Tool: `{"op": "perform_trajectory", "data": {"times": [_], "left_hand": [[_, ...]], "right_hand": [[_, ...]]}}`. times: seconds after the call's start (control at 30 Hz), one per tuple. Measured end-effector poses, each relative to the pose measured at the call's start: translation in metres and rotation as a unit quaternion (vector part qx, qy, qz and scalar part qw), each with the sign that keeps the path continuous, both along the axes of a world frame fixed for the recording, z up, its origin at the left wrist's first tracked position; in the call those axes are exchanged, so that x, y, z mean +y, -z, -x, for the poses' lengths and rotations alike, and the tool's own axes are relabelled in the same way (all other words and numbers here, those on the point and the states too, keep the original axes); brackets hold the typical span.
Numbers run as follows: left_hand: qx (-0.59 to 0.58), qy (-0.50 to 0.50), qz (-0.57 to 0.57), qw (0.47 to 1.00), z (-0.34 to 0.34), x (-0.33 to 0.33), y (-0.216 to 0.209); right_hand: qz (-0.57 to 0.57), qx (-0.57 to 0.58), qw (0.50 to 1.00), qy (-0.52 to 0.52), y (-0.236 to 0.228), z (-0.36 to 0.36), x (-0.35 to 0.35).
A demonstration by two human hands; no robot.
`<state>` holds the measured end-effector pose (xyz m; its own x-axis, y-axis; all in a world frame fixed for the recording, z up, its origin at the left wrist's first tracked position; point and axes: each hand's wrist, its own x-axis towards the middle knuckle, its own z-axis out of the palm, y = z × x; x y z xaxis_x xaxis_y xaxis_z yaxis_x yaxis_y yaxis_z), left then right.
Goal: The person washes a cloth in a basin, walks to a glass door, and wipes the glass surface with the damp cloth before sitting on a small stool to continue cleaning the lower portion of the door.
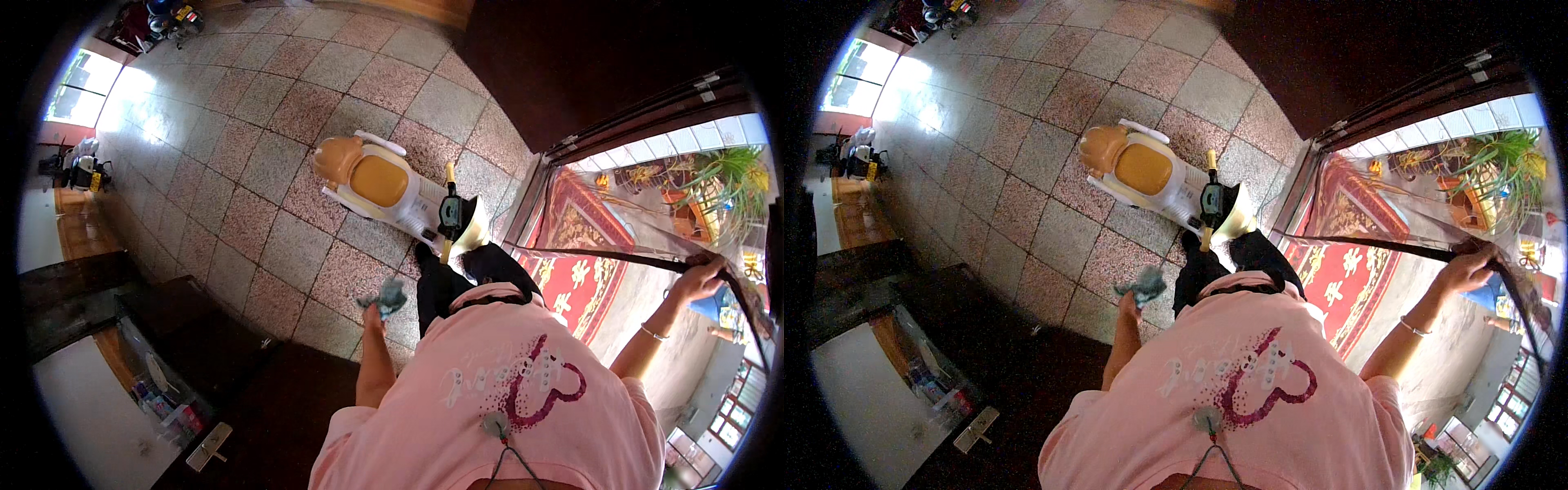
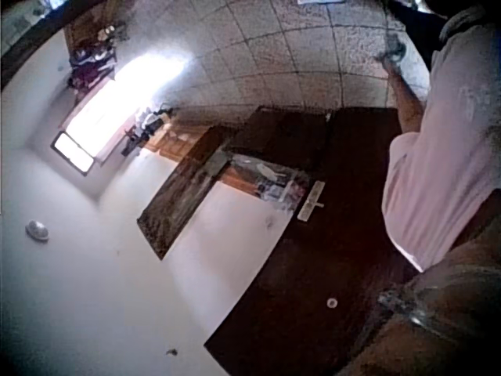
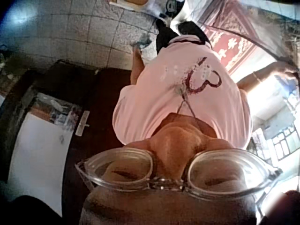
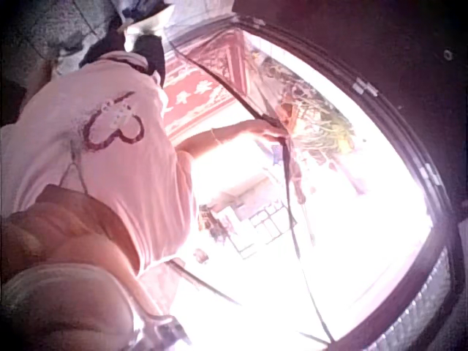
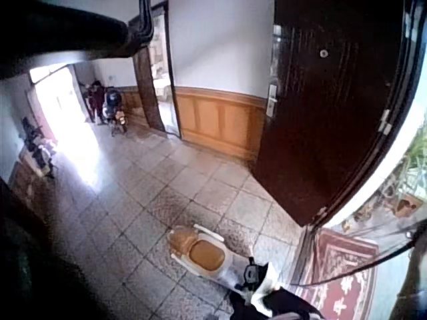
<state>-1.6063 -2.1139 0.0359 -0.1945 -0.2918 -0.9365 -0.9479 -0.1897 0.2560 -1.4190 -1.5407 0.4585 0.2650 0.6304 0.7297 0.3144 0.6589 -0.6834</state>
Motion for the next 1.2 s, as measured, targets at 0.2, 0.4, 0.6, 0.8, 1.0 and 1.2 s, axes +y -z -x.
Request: {"op": "perform_trajectory", "data": {"times": [0.2,0.4,0.6,0.8,1.0,1.2], "left_hand": [[-0.021,0.142,0.023,0.989,-0.027,-0.078,0.01],[0.006,0.119,0.088,0.989,0.039,-0.055,-0.031],[0.016,0.209,0.03,0.977,0.146,0.009,-0.06],[0.183,0.376,-0.022,0.908,0.242,0.1,-0.082],[0.359,0.382,-0.177,0.833,0.305,0.209,-0.129],[0.282,0.403,-0.22,0.842,0.343,0.316,-0.154]], "right_hand": [[0.056,-0.1,0.972,0.206,0.032,-0.023,0.004],[0.185,-0.065,0.911,0.362,0.051,-0.098,0.003],[0.098,-0.062,0.925,0.361,0.061,-0.146,-0.009],[0.12,0.022,0.947,0.297,0.058,-0.13,-0.032],[0.093,0.08,0.948,0.295,0.057,-0.129,-0.036],[0.11,0.068,0.928,0.35,0.079,-0.15,-0.018]]}}
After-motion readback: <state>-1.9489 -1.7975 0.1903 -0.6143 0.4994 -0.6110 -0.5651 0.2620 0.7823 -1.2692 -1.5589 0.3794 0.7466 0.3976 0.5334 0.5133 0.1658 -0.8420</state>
